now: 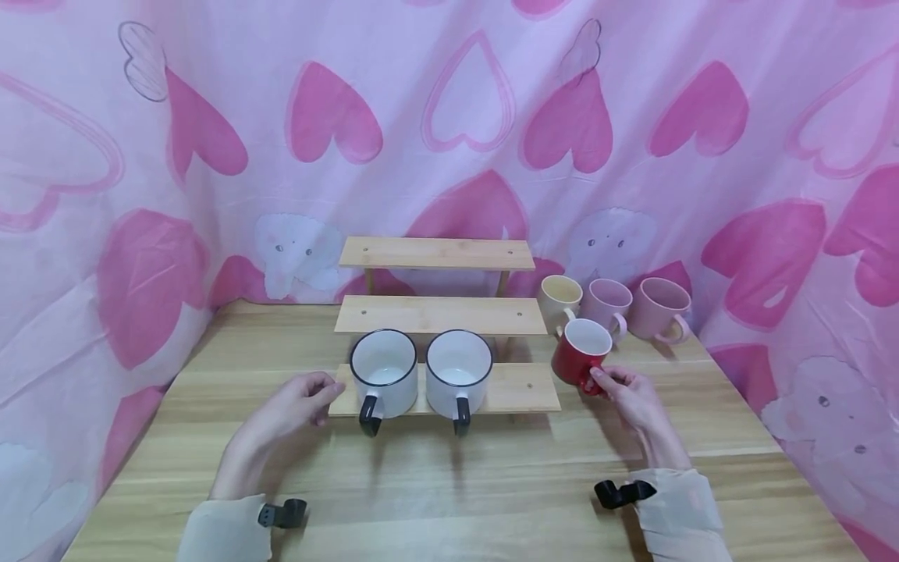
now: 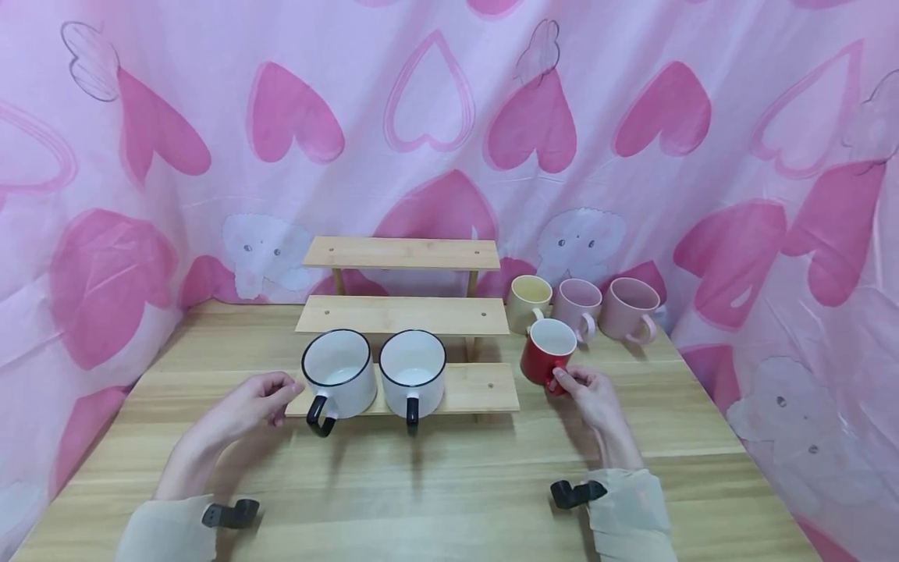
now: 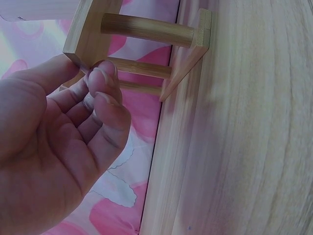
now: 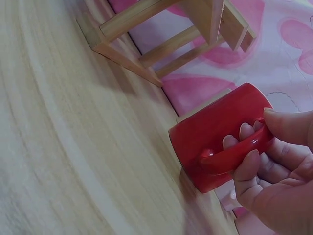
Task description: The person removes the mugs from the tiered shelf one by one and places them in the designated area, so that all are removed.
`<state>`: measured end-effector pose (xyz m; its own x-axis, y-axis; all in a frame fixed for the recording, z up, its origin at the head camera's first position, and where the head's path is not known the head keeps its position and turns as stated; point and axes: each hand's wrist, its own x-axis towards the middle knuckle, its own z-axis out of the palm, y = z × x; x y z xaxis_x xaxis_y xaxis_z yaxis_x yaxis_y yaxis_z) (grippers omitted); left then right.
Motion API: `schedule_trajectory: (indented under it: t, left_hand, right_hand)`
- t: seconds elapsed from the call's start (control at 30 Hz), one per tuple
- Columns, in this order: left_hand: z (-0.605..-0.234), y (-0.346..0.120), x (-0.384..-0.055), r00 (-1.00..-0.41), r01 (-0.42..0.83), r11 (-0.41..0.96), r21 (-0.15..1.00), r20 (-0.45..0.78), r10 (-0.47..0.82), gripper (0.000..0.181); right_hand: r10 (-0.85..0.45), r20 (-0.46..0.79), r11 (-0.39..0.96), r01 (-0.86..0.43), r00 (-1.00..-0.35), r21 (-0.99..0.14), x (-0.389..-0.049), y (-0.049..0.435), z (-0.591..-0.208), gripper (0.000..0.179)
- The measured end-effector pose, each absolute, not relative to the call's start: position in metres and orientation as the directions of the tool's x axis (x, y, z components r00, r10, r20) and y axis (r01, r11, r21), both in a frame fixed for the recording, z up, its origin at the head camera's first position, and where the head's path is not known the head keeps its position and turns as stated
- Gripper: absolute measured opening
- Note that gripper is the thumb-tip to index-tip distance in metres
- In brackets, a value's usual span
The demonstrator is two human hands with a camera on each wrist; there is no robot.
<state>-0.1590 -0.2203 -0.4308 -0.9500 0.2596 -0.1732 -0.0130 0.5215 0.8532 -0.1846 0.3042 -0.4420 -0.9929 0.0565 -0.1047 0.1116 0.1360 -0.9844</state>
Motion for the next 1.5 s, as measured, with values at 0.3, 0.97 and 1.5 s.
schedule_trajectory:
  t: [0.3, 0.97, 1.5]
  left_hand:
    - [-0.432, -0.222, -0.159, -0.951, 0.014, 0.509, 0.861, -0.146, 0.273, 0.036]
    - [-0.43, -0.219, -0.158, -0.951, -0.003, 0.496, 0.868, -0.156, 0.269, 0.037]
    - [-0.43, -0.221, -0.157, -0.947, 0.011, 0.495, 0.869, -0.15, 0.283, 0.033]
  right_hand:
    - [0.02, -0.112, 0.066, 0.113, -0.994, -0.991, -0.187, 0.304, -0.444, 0.013]
    - [-0.062, -0.188, 0.137, 0.178, -0.98, -0.974, -0.184, 0.314, -0.438, 0.028]
    - [0.072, -0.077, 0.321, 0.096, -0.994, -0.942, -0.165, 0.321, -0.402, 0.047]
